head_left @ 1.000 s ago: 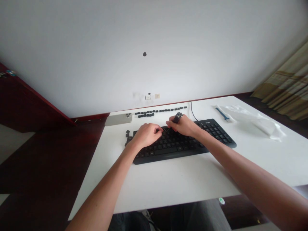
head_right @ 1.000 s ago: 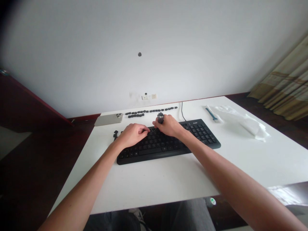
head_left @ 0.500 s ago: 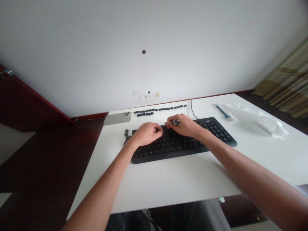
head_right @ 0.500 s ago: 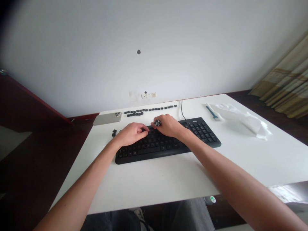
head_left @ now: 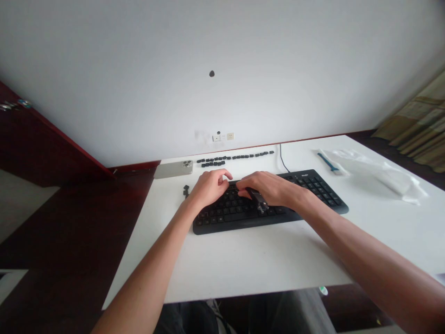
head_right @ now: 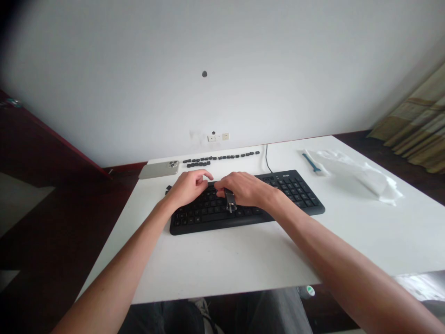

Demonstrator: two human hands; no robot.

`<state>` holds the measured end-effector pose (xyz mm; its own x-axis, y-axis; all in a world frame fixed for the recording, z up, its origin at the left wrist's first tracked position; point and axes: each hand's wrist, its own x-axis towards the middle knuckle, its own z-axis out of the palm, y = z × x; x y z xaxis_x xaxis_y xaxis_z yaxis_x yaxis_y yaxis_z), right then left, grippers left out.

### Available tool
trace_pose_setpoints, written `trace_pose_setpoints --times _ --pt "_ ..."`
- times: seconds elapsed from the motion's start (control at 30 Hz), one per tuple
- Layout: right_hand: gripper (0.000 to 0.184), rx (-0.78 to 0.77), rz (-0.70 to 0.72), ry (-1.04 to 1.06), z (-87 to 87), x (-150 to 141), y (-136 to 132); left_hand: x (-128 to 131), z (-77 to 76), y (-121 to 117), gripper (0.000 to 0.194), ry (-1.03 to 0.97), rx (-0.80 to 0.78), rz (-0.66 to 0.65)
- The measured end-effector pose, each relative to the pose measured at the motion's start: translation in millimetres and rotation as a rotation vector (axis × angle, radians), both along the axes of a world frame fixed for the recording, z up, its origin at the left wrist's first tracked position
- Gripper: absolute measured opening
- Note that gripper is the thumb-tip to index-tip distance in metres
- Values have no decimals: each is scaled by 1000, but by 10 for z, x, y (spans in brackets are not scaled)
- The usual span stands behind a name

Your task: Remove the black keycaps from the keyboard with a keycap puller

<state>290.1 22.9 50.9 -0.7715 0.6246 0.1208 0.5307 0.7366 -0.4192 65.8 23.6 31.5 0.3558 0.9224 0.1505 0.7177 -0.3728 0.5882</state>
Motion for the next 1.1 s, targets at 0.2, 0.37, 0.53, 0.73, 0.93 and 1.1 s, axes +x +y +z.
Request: trace_pose_setpoints --times 0.2,0.37,0.53,0.73,0.93,1.1 --pt "22 63 13 -44 -8 -3 14 154 -131 -56 22 -59 -2 -100" --pt "11 110 -22 3 -105 -9 -18 174 -221 -3 18 -56 -41 -13" --pt "18 83 25 53 -286 25 -79 165 -240 103 12 -62 -131 14" --pt "31 221 8 96 -464 27 -31 185 -206 156 12 -39 -159 16" --pt "42 285 3 69 -532 -38 -76 204 -181 137 7 -62 -195 26" --pt "43 291 -24 75 -580 -37 -69 205 -165 145 8 -50 -222 37"
